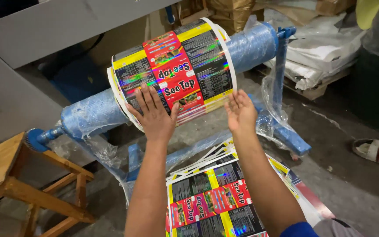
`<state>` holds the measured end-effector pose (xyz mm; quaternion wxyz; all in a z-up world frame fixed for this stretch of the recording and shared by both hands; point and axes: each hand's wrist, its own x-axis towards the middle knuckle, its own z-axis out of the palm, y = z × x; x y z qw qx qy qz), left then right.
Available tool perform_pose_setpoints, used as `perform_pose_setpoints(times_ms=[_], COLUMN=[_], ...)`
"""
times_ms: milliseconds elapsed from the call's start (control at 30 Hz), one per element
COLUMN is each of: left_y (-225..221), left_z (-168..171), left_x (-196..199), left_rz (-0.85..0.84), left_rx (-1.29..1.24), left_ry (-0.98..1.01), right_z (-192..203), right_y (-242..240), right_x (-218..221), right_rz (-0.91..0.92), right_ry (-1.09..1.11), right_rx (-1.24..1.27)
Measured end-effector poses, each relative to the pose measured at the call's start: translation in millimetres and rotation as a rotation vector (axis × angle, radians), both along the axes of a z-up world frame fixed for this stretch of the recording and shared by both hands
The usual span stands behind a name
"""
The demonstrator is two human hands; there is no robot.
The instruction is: Manually unrolling and peeling printed label sheets from a large roll mounted on a spindle rack.
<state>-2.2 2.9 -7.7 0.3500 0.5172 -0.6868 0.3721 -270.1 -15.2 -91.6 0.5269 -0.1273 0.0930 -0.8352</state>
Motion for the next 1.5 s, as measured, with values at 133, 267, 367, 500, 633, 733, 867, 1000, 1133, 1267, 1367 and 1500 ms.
perform_pose_setpoints(times_ms=[133, 267, 367, 500, 633, 733, 867, 1000, 1133, 1267, 1367, 1500], left_y=[3, 0, 3, 4, 4, 2, 6, 2, 2, 3, 2, 4], left_z=[0, 4, 4, 10, 3, 0, 0, -2, 0, 1, 1, -3], left_x=[-1, 1, 0, 0, 1, 1, 2, 1, 1, 0, 0, 1], left_rz=[-0.002, -0.008, -0.013, 0.017, -0.031, -0.010, 0.001, -0.019, -0.012, -0.006, 0.000, -0.034], left_rx=[0.038, -0.009, -0.016, 0.028, 0.019, -0.010, 0.039, 0.023, -0.008, 0.003, 0.031, 0.040], left_ry=[0.018, 0.007, -0.001, 0.007, 0.007, 0.000, 0.004, 0.003, -0.007, -0.001, 0.014, 0.012], right_z=[-34, -21, -14, 22, 1, -22, -19, -24, -21, -5, 31, 26], right_y=[-16, -17, -15, 4, 3, -14, -11, -18, -18, -11, 0, 6], right_x=[-15, -11, -11, -1, -2, -6, 3, 3, 3, 5, 9, 0], right_rz=[0.053, 0.066, 0.096, 0.114, -0.029, -0.029, 0.020, -0.012, 0.008, 0.022, 0.037, -0.056], right_ry=[-0.085, -0.089, -0.145, -0.148, -0.069, -0.156, -0.275, -0.264, -0.261, -0.268, -0.252, -0.105], right_rx=[0.123, 0.048, -0.009, -0.080, -0.108, -0.059, 0.043, 0.038, -0.017, -0.069, -0.152, -0.147])
